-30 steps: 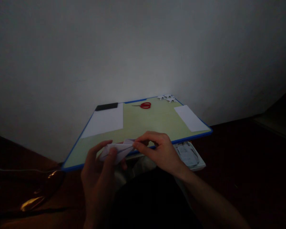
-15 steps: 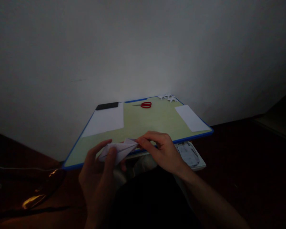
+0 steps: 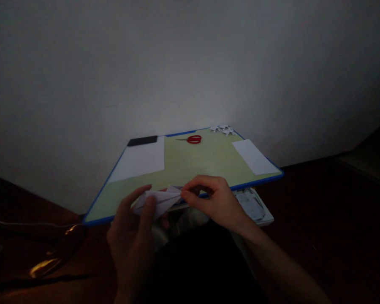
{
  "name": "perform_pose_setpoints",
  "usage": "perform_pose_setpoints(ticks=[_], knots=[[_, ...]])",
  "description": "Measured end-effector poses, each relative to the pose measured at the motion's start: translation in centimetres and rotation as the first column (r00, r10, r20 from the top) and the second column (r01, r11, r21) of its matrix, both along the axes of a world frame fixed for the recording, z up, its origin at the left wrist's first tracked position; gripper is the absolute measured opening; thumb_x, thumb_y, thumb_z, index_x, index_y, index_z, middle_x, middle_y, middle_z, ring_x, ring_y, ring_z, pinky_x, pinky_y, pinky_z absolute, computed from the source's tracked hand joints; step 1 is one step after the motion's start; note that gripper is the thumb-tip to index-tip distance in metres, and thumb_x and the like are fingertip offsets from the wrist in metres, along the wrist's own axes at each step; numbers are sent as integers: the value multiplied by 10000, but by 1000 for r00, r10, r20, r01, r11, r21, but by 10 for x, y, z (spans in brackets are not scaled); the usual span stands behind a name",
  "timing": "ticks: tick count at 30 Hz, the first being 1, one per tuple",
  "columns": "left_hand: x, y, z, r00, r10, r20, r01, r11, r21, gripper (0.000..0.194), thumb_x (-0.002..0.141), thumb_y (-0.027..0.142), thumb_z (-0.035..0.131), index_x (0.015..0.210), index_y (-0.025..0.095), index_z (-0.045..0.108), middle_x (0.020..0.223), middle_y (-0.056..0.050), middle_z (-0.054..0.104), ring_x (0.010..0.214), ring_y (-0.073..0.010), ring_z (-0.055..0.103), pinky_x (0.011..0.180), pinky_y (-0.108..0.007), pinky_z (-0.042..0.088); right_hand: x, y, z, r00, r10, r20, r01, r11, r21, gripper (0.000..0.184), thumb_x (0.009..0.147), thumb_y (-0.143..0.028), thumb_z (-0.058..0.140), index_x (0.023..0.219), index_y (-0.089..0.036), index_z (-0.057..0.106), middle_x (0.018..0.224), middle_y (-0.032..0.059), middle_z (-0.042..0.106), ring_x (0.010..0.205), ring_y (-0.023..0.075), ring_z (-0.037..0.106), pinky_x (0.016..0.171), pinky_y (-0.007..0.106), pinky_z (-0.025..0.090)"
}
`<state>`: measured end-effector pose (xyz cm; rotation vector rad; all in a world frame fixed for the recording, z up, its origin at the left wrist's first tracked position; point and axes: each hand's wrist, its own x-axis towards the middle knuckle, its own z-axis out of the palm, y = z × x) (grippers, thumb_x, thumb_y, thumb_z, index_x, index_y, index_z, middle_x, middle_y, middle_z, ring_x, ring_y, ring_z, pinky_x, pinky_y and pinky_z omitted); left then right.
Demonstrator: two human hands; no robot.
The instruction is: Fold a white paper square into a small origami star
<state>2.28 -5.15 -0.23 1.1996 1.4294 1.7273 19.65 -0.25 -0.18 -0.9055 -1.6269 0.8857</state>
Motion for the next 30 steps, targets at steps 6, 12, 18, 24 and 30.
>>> perform_pose_setpoints(ticks=[6, 12, 18, 24, 30], knots=[[-2, 3, -1, 1000, 14, -3, -14, 1000, -3, 360, 921, 392, 731, 1215, 185, 728, 700, 2, 733, 529, -132, 659, 481, -205, 530, 1, -4, -2, 1000, 3, 10, -3, 998, 62, 66, 913, -242, 758, 949, -231, 812, 882, 18, 812, 809, 157, 744, 726, 280, 564], [-3, 3, 2, 1000, -8, 30, 10, 999, -49, 366, 937, 374, 707, 1250, 185, 718, 564, 46, 631, 472, -118, 602, 450, -184, 483, -1, -7, -10, 997, -70, 18, 60, 940, 337, 200, 939, -167, 760, 1109, -271, 776, 958, -7, 807, 855, 136, 747, 792, 281, 598], [-3, 1, 4, 999, 0, 43, 2, 999, -42, 345, 927, 375, 721, 1204, 170, 741, 807, -32, 778, 534, -120, 648, 481, -202, 525, 1, -5, -6, 985, -76, 152, -21, 833, 553, 201, 957, -99, 711, 1100, -232, 759, 983, 58, 793, 906, 189, 757, 789, 351, 626], [-3, 2, 1, 999, 18, 47, -16, 998, -55, 366, 920, 409, 737, 1200, 175, 751, 681, 5, 730, 496, -122, 633, 442, -185, 496, 8, -4, -5, 970, -65, 233, -79, 825, 560, 191, 971, -132, 716, 1127, -237, 750, 998, 68, 795, 906, 205, 742, 788, 374, 624], [-1, 2, 4, 991, 10, 131, -1, 997, -73, 373, 893, 397, 766, 1192, 174, 756, 746, -18, 766, 529, -121, 666, 460, -178, 529, 15, -4, -4, 943, -96, 319, -136, 763, 631, 250, 1005, -115, 665, 1227, -201, 738, 1073, 96, 794, 927, 209, 731, 806, 401, 604]])
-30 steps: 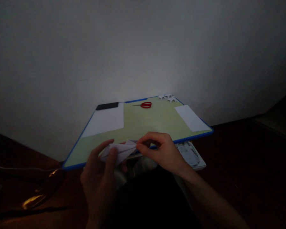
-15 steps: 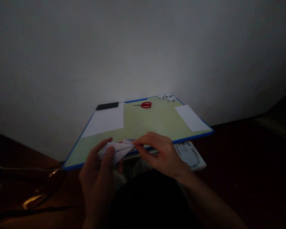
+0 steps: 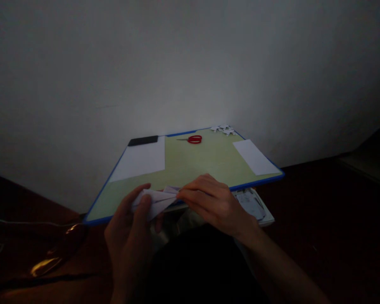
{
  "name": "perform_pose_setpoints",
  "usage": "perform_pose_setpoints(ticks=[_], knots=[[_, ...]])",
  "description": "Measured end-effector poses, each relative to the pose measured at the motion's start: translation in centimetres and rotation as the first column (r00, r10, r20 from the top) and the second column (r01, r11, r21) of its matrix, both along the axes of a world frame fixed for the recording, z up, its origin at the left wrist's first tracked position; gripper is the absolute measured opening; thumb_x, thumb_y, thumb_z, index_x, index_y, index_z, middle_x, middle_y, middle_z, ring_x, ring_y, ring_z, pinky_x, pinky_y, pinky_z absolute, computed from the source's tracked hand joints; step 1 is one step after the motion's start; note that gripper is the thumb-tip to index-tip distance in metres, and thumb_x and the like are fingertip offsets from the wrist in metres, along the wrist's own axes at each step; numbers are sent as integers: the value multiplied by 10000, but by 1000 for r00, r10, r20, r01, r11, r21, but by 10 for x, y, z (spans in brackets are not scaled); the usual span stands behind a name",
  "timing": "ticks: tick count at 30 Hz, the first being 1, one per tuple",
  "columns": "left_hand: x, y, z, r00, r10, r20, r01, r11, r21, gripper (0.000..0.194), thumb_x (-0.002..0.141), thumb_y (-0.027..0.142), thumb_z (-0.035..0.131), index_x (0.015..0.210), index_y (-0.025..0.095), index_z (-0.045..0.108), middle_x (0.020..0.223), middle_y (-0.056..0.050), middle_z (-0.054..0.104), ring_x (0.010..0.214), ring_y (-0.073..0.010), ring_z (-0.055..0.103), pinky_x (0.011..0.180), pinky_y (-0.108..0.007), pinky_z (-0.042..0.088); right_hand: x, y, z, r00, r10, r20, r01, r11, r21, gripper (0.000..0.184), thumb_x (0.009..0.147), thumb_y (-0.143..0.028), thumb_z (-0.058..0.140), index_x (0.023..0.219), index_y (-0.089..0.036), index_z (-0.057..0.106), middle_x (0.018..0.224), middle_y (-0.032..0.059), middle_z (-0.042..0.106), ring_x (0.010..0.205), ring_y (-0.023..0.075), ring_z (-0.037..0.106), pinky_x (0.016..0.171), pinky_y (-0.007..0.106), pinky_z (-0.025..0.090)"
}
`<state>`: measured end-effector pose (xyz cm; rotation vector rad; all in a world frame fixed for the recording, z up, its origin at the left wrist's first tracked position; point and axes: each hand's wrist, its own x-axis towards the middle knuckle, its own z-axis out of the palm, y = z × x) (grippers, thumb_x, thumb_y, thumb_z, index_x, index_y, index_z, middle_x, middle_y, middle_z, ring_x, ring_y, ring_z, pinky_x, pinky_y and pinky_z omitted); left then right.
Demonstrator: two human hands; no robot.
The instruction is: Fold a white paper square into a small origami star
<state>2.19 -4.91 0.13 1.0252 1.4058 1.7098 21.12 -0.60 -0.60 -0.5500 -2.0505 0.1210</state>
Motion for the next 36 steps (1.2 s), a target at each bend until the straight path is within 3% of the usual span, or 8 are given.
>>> perform_pose_setpoints(ticks=[3, 7, 11, 13, 26, 36], knots=[[1, -1, 1, 1000, 3, -3, -3, 1000, -11, 377, 906, 402, 749, 1205, 172, 746, 687, -2, 738, 490, -115, 640, 434, -173, 502, -4, -2, -1, 997, 19, -68, -20, 1000, -23, 260, 999, -115, 671, 1217, -236, 746, 1074, 75, 799, 946, 206, 743, 817, 398, 604], [1, -1, 1, 998, 38, -58, -36, 999, 22, 362, 918, 407, 737, 1191, 169, 743, 750, -18, 763, 518, -116, 654, 457, -183, 520, -13, -4, -3, 961, -53, -273, -25, 961, -277, 203, 964, -189, 744, 1148, -275, 758, 982, 30, 794, 885, 184, 742, 789, 355, 605], [2, -3, 2, 995, 33, -90, -29, 998, 52, 325, 946, 392, 707, 1188, 178, 735, 897, -49, 810, 539, -114, 661, 483, -204, 541, -15, -5, 0, 951, -79, -299, -60, 900, -432, 36, 950, -260, 767, 984, -252, 774, 879, 17, 749, 818, 172, 700, 750, 332, 555], [2, -3, 1, 993, 31, -115, -25, 998, 57, 319, 950, 394, 702, 1188, 186, 739, 934, -55, 816, 558, -120, 672, 493, -210, 546, -16, -4, 3, 953, -79, -294, -72, 881, -468, 58, 948, -265, 767, 897, -237, 765, 841, 11, 733, 787, 162, 682, 724, 316, 527], [5, -4, -1, 978, 96, -183, -84, 994, 73, 270, 960, 398, 683, 1130, 208, 773, 897, -37, 811, 592, -124, 694, 503, -193, 555, -14, -1, 3, 944, -85, -319, -114, 822, -558, 127, 931, -261, 764, 812, -216, 750, 777, -7, 712, 719, 139, 631, 651, 275, 457], [4, -2, -3, 977, 96, -188, -83, 994, 76, 261, 952, 375, 678, 1122, 199, 771, 883, -46, 811, 587, -132, 706, 491, -205, 564, -15, -3, 3, 954, -109, -279, -70, 824, -562, 131, 942, -247, 708, 819, -219, 744, 783, -1, 720, 731, 156, 641, 676, 286, 495]])
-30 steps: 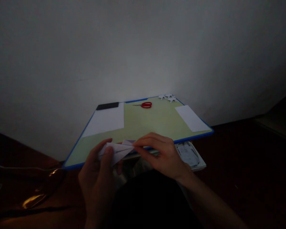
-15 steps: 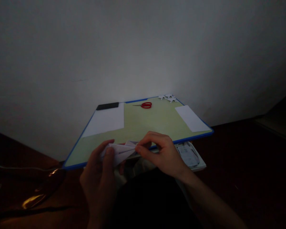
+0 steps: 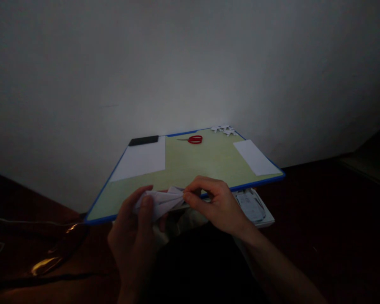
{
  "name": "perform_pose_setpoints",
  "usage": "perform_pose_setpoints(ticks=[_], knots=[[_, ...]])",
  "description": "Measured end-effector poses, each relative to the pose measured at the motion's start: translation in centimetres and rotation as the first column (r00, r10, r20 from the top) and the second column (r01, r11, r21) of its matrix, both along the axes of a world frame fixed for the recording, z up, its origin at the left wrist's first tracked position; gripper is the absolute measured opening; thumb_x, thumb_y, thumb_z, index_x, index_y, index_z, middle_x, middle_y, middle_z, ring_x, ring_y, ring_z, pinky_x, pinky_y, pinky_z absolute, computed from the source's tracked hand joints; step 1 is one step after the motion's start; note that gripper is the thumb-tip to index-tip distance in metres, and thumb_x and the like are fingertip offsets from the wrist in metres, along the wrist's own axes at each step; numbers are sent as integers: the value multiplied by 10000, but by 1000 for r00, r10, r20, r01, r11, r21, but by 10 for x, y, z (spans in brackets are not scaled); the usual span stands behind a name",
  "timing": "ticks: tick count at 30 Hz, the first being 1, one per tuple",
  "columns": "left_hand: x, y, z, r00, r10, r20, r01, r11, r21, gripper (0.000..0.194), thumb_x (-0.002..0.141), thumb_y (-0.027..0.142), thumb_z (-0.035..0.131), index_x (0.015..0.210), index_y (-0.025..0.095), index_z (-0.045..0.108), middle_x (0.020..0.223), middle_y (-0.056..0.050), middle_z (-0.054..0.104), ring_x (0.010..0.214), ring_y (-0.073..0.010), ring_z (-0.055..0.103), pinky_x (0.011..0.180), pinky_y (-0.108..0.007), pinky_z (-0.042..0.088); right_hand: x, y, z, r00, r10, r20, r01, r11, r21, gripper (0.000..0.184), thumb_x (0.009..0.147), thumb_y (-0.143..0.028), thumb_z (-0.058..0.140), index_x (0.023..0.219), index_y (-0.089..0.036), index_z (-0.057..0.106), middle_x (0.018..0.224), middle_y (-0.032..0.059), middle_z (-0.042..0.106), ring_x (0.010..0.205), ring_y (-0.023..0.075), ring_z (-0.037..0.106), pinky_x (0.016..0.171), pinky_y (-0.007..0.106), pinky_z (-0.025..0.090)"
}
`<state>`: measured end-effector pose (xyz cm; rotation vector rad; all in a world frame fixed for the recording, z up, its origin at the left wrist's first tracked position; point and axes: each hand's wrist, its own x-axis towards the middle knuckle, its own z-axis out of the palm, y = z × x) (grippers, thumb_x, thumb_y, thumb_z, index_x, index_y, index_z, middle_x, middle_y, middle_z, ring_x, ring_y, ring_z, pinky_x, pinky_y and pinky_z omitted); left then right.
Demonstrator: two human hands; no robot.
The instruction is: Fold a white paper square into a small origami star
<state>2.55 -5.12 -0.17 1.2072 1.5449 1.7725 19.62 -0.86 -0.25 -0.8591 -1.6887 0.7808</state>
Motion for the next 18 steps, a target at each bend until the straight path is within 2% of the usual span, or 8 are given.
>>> perform_pose_setpoints(ticks=[5, 9, 12, 18], knots=[[-2, 1, -2, 1000, 0, -12, 0, 1000, 1, 267, 958, 378, 677, 1133, 199, 771, 902, -47, 812, 575, -124, 691, 486, -203, 553, 1, -1, 1, 1000, -17, 3, 17, 1000, 5, 151, 954, -208, 660, 848, -221, 767, 828, 12, 745, 754, 162, 659, 689, 291, 501], [-3, 2, -5, 999, -14, -30, 15, 999, 32, 275, 953, 399, 688, 1125, 202, 772, 886, -45, 814, 592, -132, 697, 496, -204, 558, -1, -4, 1, 1000, -16, 0, 16, 1000, -6, 163, 985, -254, 658, 873, -222, 773, 839, 14, 734, 777, 164, 664, 707, 297, 503], [0, 0, -1, 1000, 8, -24, -9, 1000, -5, 264, 961, 381, 672, 1136, 210, 770, 899, -48, 813, 629, -144, 709, 513, -210, 560, -3, -5, 2, 999, -33, 10, 33, 999, -11, 161, 975, -293, 704, 841, -219, 756, 821, 12, 729, 776, 164, 664, 713, 298, 500], [6, -4, 6, 999, -33, 42, 33, 999, -13, 250, 972, 365, 661, 1126, 194, 759, 804, -22, 788, 515, -112, 633, 474, -194, 517, -3, -4, 2, 999, -24, 47, 22, 999, 30, 160, 962, -251, 717, 812, -205, 743, 766, 0, 713, 703, 142, 638, 643, 274, 467]])
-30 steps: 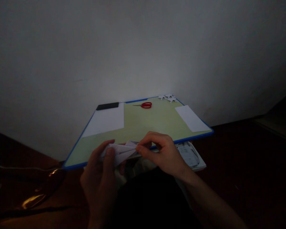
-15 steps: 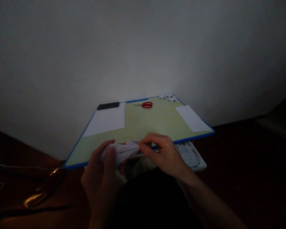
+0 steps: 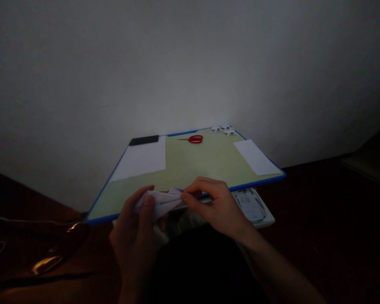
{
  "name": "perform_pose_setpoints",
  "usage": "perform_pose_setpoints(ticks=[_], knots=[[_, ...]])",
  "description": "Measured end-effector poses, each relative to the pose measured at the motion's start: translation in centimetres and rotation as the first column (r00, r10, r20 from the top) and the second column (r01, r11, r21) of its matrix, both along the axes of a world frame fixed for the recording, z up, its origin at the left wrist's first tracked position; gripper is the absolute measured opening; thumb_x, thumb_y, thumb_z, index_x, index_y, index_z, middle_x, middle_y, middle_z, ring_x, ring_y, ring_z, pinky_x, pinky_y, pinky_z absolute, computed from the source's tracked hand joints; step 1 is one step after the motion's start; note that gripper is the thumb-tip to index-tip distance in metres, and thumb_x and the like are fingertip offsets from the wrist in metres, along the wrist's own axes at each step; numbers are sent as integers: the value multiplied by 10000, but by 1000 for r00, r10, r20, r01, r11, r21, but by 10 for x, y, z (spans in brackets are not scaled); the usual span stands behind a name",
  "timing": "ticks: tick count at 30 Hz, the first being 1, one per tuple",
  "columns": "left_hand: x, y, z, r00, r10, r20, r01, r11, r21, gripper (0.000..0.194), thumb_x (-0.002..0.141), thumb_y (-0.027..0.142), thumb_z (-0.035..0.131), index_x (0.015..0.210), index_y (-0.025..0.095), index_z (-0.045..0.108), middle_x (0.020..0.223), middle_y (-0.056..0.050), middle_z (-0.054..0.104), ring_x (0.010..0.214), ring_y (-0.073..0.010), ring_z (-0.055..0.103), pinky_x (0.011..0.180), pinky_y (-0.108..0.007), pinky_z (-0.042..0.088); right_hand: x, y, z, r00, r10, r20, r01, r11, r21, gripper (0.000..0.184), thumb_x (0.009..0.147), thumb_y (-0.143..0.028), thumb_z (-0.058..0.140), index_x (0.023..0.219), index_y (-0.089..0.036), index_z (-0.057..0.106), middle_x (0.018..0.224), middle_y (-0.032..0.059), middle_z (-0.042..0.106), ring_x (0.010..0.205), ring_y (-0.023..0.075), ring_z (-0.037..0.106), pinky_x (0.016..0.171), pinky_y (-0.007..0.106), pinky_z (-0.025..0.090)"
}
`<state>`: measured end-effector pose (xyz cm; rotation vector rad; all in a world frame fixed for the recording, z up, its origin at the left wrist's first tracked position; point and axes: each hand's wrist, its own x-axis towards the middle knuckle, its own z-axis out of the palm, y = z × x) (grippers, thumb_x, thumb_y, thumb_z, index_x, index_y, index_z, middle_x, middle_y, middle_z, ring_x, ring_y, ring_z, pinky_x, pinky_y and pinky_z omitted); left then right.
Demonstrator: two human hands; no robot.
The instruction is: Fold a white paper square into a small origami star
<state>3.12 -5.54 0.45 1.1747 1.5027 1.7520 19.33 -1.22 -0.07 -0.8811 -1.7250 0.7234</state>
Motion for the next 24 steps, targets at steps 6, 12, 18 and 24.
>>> perform_pose_setpoints(ticks=[6, 12, 18, 24], knots=[[2, 1, -1, 1000, 14, 1, -14, 1000, -4, 246, 969, 351, 653, 1114, 189, 767, 819, -37, 803, 588, -130, 694, 512, -191, 552, -2, -2, -5, 998, -69, 5, 68, 991, 112, 78, 960, -206, 708, 883, -219, 719, 793, -11, 679, 737, 147, 635, 682, 283, 500], [-5, 3, -6, 998, -38, -53, 39, 999, 11, 225, 973, 356, 657, 1084, 203, 778, 762, -17, 780, 547, -124, 677, 465, -186, 529, -10, -6, 0, 978, -201, 58, 161, 900, 405, 235, 948, -203, 741, 1171, -275, 755, 1101, 53, 625, 1040, 216, 632, 889, 377, 549], [-8, 2, -10, 992, -99, -73, 101, 995, 26, 226, 992, 356, 660, 1150, 218, 745, 587, 47, 650, 434, -102, 568, 425, -180, 469, -19, -2, 10, 994, -3, 110, -28, 962, 273, 143, 963, -237, 758, 1106, -242, 766, 1065, 35, 692, 988, 177, 677, 866, 330, 553], [-9, 3, -14, 987, -155, -32, 156, 987, 34, 222, 948, 384, 727, 1045, 185, 727, 600, 33, 673, 455, -104, 596, 423, -175, 457, -21, 1, 8, 999, 42, 17, -44, 988, 149, 81, 951, -196, 761, 1020, -237, 760, 988, 14, 693, 931, 162, 676, 827, 312, 528]])
